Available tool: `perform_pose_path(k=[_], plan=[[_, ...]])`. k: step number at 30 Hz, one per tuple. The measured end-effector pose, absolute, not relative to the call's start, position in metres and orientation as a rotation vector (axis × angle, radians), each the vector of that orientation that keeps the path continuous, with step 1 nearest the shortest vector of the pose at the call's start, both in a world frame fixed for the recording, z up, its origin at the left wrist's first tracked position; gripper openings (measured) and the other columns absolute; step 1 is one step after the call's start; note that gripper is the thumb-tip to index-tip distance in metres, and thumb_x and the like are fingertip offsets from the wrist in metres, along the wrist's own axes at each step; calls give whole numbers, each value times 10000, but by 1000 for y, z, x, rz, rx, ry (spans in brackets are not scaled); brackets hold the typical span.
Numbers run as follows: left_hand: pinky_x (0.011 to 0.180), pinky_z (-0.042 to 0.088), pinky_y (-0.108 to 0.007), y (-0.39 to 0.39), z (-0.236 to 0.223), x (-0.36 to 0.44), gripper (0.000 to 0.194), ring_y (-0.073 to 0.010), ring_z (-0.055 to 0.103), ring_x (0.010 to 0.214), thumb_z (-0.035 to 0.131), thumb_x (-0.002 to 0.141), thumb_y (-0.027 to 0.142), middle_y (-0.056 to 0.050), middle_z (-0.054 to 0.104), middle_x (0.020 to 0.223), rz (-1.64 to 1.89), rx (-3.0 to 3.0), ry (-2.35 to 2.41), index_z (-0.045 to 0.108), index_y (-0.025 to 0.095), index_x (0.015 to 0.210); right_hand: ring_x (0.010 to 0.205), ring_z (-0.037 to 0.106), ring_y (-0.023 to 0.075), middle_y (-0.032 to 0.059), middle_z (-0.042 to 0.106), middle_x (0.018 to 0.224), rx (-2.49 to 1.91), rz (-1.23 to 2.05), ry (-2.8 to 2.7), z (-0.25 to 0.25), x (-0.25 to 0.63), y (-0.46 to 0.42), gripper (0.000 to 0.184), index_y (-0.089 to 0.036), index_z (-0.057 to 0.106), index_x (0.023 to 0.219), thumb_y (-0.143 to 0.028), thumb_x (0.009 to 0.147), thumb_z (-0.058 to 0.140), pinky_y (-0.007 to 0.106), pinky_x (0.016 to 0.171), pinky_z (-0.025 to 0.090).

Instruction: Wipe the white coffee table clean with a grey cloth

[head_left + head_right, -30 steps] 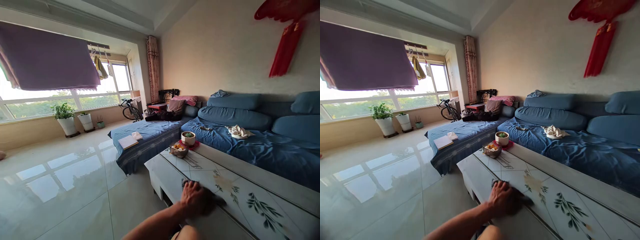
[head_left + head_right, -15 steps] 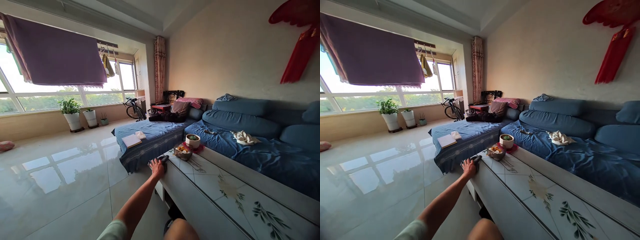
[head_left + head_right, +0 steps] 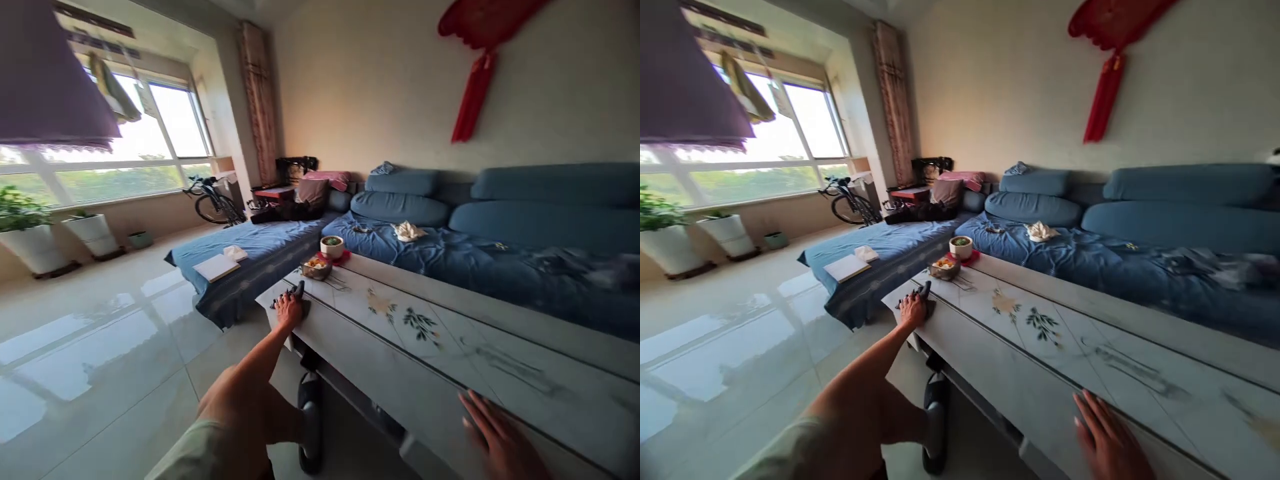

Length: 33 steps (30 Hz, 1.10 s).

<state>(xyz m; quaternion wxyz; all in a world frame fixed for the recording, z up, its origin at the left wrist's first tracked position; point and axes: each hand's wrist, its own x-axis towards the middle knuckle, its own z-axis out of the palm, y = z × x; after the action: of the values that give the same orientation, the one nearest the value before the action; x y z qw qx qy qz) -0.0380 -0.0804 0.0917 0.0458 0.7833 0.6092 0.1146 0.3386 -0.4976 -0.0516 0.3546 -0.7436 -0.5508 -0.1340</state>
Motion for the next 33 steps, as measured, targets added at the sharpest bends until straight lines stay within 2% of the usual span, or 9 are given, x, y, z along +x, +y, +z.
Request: perform_pose_path(k=[4,7,9,12,16,19,25,29,33], plan=[[1325,363,-623,-151,57,34,571,-411,463,1570,490,1104,329,-189,584,1669,343,2471,1668,614,277,1659,1366,731,401,175,760,1461,-2057,-384,-1341,-59,333,-503,629,-187,836,1303,-612,1084,427,592,1131,654],[1313,422,-657,-273,7,112,600,-423,542,1486,625,1054,417,-184,653,1557,495,2627,1047,636,309,1645,1307,751,421,215,772,1407,-2054,-374,-1124,-50,335,-508,623,-172,798,1268,-618,1063,413,599,1108,640],[1341,403,-720,-354,-25,150,654,-469,514,1537,669,1029,444,-214,640,1576,566,2656,698,624,283,1661,1219,775,461,244,796,1309,-2045,-337,-806,-45,341,-519,607,-179,774,1233,-642,1003,454,623,1038,644],[1390,401,-676,-416,-46,162,626,-441,463,1620,629,1063,448,-174,583,1681,561,2690,451,611,312,1674,1118,800,485,235,827,1166,-2004,-173,-399,-45,353,-546,537,-214,734,1164,-642,936,504,647,995,632],[1399,421,-565,-354,-30,95,527,-349,524,1585,628,1077,363,-83,595,1711,467,2758,405,668,350,1602,1072,803,472,219,814,1229,-2061,-237,-567,-53,352,-586,497,-237,740,1133,-634,925,525,644,968,636],[1402,399,-533,-253,-7,15,485,-332,533,1583,565,1090,242,-80,602,1706,406,2752,862,709,332,1545,1191,773,441,201,787,1313,-2111,-496,-905,-62,332,-611,492,-230,754,1167,-601,1022,467,614,1026,630],[1338,420,-511,-127,23,-48,492,-329,551,1534,415,1159,296,-125,601,1686,510,2587,1709,669,251,1577,1502,603,419,146,664,1618,-2312,-718,-920,-76,282,-627,540,-192,613,1614,-399,1171,385,613,1220,475],[1352,359,-630,-198,15,38,512,-399,497,1574,439,1152,366,-168,602,1676,467,2618,1648,667,219,1587,1507,598,395,136,681,1599,-2347,-761,-753,-85,268,-618,494,-215,644,1585,-368,1185,398,590,1260,420],[1404,294,-684,-352,-8,150,524,-429,418,1650,537,1119,370,-154,556,1737,435,2772,873,670,239,1609,1504,599,392,153,668,1611,-2395,-697,-756,-79,264,-619,518,-204,670,1564,-388,1194,358,604,1268,419]])
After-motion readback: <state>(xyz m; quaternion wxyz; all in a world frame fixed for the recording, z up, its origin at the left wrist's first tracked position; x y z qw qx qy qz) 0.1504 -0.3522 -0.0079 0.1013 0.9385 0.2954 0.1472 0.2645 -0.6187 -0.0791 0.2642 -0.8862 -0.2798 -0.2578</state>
